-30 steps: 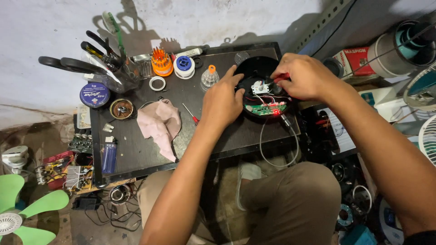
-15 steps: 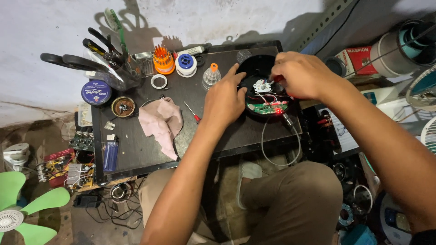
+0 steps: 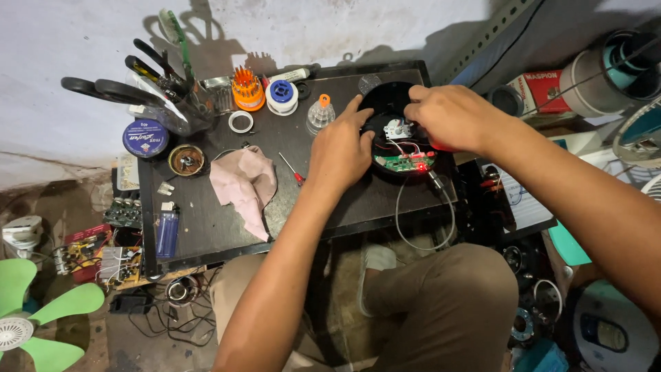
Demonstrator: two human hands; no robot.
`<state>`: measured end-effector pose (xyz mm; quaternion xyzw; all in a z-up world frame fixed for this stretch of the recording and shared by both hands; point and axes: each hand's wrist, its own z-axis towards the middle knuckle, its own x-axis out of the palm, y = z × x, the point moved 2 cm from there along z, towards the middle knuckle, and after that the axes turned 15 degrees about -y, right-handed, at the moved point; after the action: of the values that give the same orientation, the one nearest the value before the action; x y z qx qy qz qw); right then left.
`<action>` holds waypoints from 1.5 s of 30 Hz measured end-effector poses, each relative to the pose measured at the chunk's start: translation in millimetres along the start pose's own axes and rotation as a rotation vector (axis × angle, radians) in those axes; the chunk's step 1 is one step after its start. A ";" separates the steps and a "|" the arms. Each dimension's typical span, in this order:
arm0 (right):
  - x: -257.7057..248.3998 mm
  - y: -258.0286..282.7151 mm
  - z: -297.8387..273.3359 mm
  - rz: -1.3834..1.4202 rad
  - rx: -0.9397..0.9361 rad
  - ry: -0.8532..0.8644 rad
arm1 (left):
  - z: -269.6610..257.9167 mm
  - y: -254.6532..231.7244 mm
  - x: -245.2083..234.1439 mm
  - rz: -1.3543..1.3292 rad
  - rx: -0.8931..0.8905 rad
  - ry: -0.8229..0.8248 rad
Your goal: The person is repairing a small electronic device, likely a fan, using a screwdriver to adjust components on a circuit board. They also use a soldering iron to solder connections and handle various tools and parts on a cluttered workbench.
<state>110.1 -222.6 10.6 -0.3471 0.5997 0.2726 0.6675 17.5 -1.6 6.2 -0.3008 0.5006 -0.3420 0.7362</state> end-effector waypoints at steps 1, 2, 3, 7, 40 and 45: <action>2.2 -2.3 -1.4 -0.002 0.001 0.000 | -0.1 0.7 1.4 -0.001 0.002 -0.001; 4.7 -4.3 -1.6 -0.004 0.010 0.000 | -0.3 1.9 2.1 0.000 0.006 -0.003; 7.3 -6.3 -1.8 -0.006 0.019 0.000 | -0.6 3.2 2.7 0.000 0.011 -0.006; 2.3 -2.2 0.8 -0.040 0.017 0.010 | -0.5 0.5 0.9 0.001 0.001 -0.009; -47.5 36.8 30.9 0.187 0.096 -0.012 | 1.2 10.2 7.4 0.000 -0.001 0.019; -49.5 41.8 33.1 0.164 0.115 0.015 | 0.7 7.5 4.8 0.009 0.005 0.017</action>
<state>91.2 -168.4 55.3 -0.2600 0.6457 0.2887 0.6574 20.9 -1.0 -2.1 -0.2935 0.5074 -0.3425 0.7342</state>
